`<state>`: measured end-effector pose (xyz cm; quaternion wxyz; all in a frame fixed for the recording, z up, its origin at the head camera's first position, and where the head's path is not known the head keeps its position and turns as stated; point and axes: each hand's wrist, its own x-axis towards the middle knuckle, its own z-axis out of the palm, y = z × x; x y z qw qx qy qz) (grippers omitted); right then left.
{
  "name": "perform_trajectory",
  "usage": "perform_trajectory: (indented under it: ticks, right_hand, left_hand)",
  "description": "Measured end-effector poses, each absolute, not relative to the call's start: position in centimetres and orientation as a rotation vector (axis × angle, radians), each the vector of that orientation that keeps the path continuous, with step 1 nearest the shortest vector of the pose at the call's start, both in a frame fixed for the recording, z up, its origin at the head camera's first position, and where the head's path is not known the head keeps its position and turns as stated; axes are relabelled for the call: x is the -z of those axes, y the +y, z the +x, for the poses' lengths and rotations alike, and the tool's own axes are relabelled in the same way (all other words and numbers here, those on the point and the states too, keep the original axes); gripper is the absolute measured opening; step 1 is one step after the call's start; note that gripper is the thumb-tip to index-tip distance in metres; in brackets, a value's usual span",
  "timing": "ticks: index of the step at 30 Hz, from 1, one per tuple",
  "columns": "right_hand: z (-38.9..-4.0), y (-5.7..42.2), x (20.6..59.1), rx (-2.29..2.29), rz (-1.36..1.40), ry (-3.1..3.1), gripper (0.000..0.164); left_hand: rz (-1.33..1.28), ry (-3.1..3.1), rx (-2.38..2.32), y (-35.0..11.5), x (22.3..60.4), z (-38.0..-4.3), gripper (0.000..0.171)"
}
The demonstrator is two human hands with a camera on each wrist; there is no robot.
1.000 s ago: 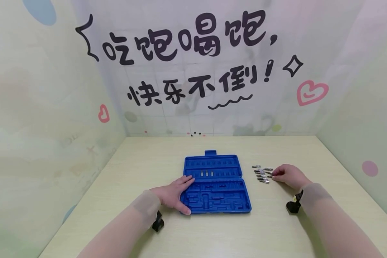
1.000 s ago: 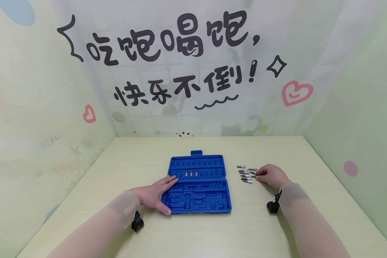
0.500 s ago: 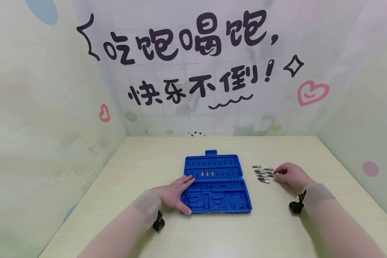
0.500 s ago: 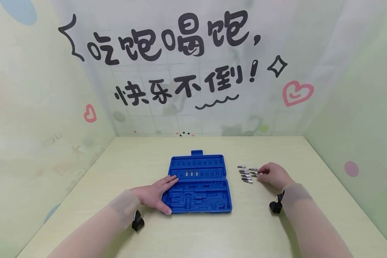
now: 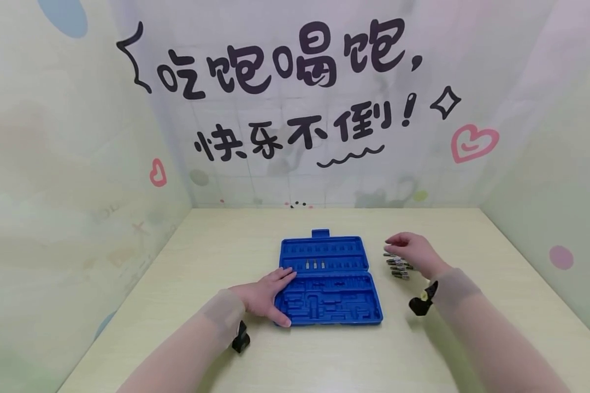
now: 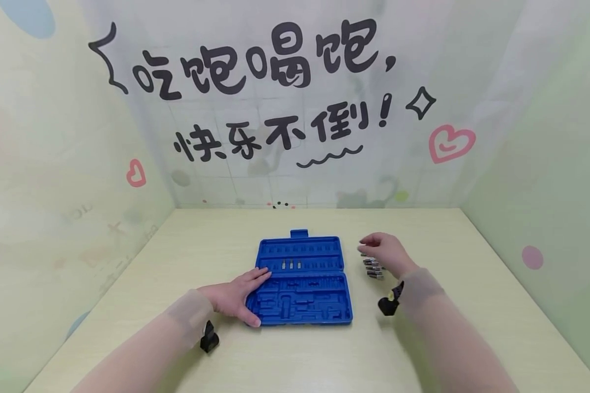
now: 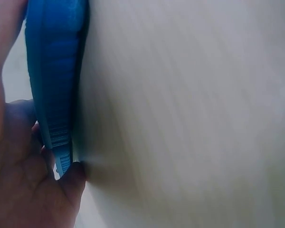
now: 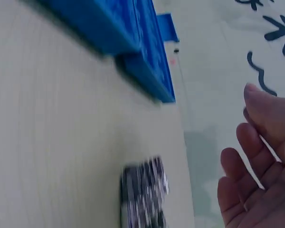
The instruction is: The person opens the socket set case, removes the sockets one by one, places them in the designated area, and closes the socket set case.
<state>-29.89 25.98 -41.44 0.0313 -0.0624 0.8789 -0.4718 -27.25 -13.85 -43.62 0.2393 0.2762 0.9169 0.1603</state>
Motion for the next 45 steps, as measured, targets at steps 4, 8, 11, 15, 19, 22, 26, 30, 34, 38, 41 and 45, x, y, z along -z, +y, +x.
perform_trajectory:
  ticks: [4,8,11,15,19,22,26,30,34,38,41,45]
  right_hand:
    - [-29.9,21.8,41.6,1.548,-0.113,2.631,0.044]
    - [-29.8,17.8,42.4,1.595,-0.071,2.595,0.038]
    - [-29.7,15.4,43.0,1.616,-0.047,2.59,0.033]
    - [-29.7,13.0,43.8,1.585,-0.007,2.617,0.029]
    - [-29.8,11.8,44.5,1.458,0.045,2.71,0.028]
    - [-29.8,11.5,44.8,1.336,0.061,2.793,0.029]
    - [-29.8,11.3,45.0,1.217,0.059,2.85,0.032]
    - [-29.8,11.2,44.9,1.188,0.095,2.83,0.037]
    - [-30.0,11.0,44.7,1.231,0.216,2.739,0.035]
    - [-30.4,10.8,44.2,1.227,0.286,2.679,0.031]
    - [-30.6,10.6,43.8,1.18,0.273,2.676,0.032]
    - [-30.7,10.4,43.6,1.14,0.262,2.683,0.034]
  left_hand:
    - [0.76,2.507,-0.444,-13.7,43.6,-27.2,0.115]
    - [0.753,2.504,-0.445,-13.6,43.6,-27.1,0.114]
    - [0.746,2.504,-0.443,-13.5,43.5,-27.0,0.114]
    - [0.739,2.507,-0.434,-13.4,43.3,-26.9,0.114]
    - [0.749,2.508,-0.426,-13.3,43.2,-26.9,0.114]
    - [0.758,2.506,-0.424,-13.3,43.1,-26.9,0.114]
    - [0.759,2.508,-0.416,-13.3,43.1,-27.0,0.113]
    - [0.753,2.515,-0.411,-13.3,43.2,-27.0,0.113]
    - [0.756,2.513,-0.418,-13.3,43.2,-27.0,0.113]
    - [0.758,2.505,-0.427,-13.4,43.2,-27.0,0.112]
    - [0.761,2.503,-0.434,-13.5,43.2,-27.0,0.112]
    - [0.763,2.502,-0.447,-13.6,43.1,-27.0,0.112]
